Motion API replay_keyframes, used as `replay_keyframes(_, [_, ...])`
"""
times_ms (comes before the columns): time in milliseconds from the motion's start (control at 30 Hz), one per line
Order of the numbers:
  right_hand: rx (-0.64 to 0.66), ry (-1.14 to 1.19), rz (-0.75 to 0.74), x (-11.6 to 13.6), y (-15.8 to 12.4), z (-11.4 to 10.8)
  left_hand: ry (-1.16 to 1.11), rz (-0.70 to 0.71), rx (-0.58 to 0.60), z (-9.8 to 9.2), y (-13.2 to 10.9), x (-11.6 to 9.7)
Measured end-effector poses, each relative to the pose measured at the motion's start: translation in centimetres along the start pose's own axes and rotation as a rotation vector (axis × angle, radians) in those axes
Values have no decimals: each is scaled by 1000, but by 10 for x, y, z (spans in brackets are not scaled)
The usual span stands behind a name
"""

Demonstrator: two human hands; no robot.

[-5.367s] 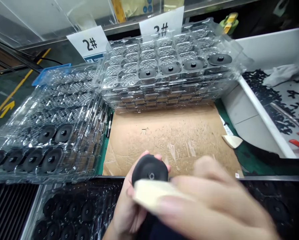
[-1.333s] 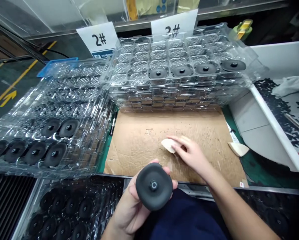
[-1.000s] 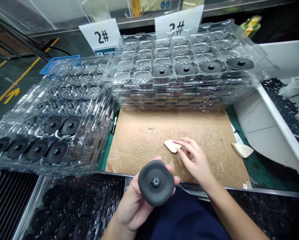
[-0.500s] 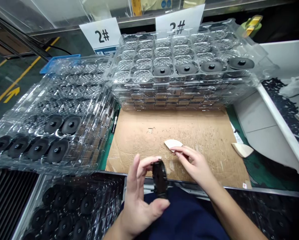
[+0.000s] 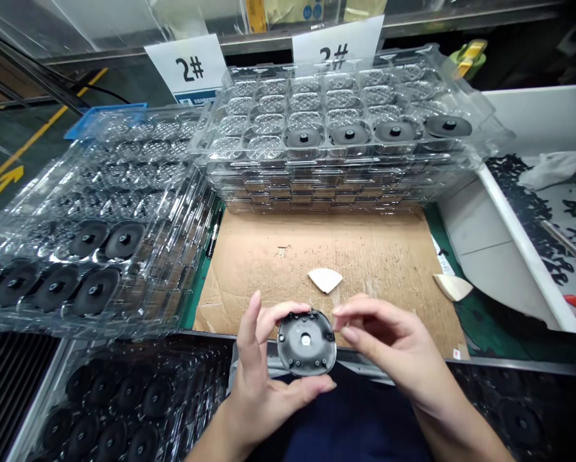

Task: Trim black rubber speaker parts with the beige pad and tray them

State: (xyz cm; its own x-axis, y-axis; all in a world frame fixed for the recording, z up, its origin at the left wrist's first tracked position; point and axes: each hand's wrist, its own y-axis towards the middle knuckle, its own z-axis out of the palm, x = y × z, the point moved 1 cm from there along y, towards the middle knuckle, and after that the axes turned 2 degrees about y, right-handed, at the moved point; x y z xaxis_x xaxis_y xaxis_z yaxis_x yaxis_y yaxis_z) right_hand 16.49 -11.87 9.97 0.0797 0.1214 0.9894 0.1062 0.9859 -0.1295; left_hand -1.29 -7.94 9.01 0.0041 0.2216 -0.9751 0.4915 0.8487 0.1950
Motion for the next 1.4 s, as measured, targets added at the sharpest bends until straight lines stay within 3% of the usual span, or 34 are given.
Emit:
replay_keyframes(167, [286, 84, 140, 14, 3, 6, -77, -60, 15, 2, 1, -4])
replay_keyframes(367, [465, 225, 277, 24, 13, 1, -100, -202, 80, 1, -2, -7])
replay_keyframes(533, [534, 229, 227, 27, 12, -1, -75, -246, 144, 0, -2, -8])
replay_keyframes(667, [447, 310, 261, 19, 6, 1, -50, -175, 158, 0, 0, -7])
replay_keyframes(800, [341, 338, 251, 10, -2, 2, 7, -86, 95, 2, 2, -7])
replay_keyframes(1033, [253, 527, 138, -1, -12, -8, 91, 20, 60, 4, -1, -7])
replay_keyframes(1100, [213, 427, 100, -4, -16, -16, 103, 27, 69, 4, -2, -6])
replay_keyframes(1267, [37, -123, -20, -14, -36, -32, 146, 67, 62, 6, -2, -5])
replay_keyframes(1400, [-145, -500, -298, -18, -53, -32, 161, 87, 104, 13, 1, -6])
